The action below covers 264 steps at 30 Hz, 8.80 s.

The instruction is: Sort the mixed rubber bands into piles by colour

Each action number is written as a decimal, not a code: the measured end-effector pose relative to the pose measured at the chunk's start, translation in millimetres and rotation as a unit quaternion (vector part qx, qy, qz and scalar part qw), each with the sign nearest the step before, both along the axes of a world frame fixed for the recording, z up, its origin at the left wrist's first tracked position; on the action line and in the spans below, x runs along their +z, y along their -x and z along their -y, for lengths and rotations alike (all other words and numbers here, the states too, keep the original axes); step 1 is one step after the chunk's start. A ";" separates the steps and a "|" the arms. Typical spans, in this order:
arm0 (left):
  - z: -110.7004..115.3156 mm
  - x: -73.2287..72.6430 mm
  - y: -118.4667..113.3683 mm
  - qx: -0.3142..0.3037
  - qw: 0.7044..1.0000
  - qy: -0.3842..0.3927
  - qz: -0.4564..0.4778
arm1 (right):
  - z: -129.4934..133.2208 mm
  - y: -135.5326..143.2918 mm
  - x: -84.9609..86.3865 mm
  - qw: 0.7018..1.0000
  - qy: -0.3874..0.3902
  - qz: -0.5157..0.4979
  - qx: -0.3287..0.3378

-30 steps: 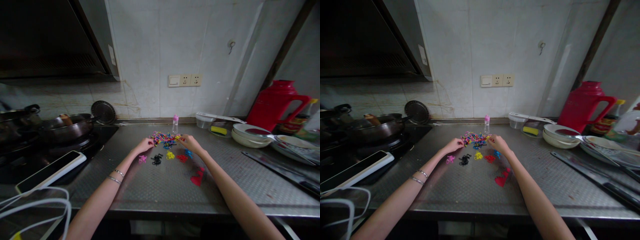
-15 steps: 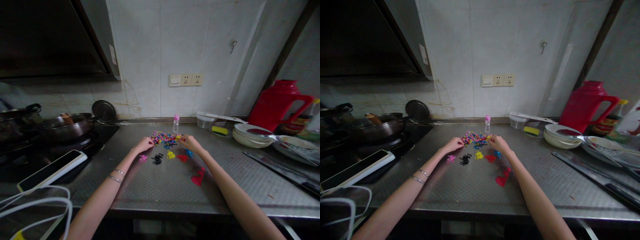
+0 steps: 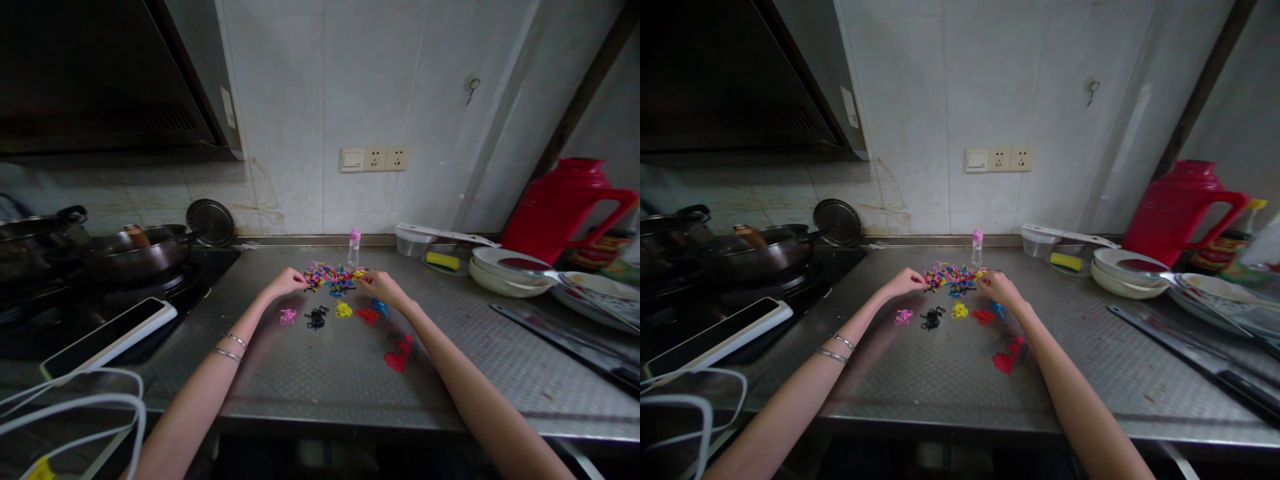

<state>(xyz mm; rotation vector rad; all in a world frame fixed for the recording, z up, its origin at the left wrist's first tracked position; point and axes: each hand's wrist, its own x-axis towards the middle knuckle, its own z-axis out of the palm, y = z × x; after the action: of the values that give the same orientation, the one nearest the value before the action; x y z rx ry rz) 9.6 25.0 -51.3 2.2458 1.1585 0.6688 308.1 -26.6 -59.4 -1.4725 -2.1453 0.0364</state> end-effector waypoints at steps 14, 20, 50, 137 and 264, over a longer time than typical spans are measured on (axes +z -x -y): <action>13.6 45.5 36.3 -0.103 0.963 0.199 -0.148 | -4.0 9.1 -7.1 1.000 0.015 -0.005 0.027; 18.7 47.6 41.5 -0.091 0.955 0.235 -0.155 | 4.1 34.8 -7.1 0.998 0.033 -0.017 0.052; 8.1 32.7 41.7 -0.006 0.983 0.178 -0.048 | 12.5 53.8 -10.8 0.998 0.023 0.050 0.041; 23.3 52.3 41.1 -0.106 0.939 0.258 -0.199 | -3.9 94.8 -12.0 0.998 0.003 0.022 0.066; 27.1 22.0 -6.9 -0.043 0.989 0.132 0.040 | 0.0 99.6 7.4 0.980 -0.057 -0.022 0.188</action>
<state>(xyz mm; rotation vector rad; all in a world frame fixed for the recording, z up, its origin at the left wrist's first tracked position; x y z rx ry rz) 16.5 -2.1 -29.2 2.0140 1.0398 0.5321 208.5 -26.6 -52.0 -0.9781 -2.3189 0.0802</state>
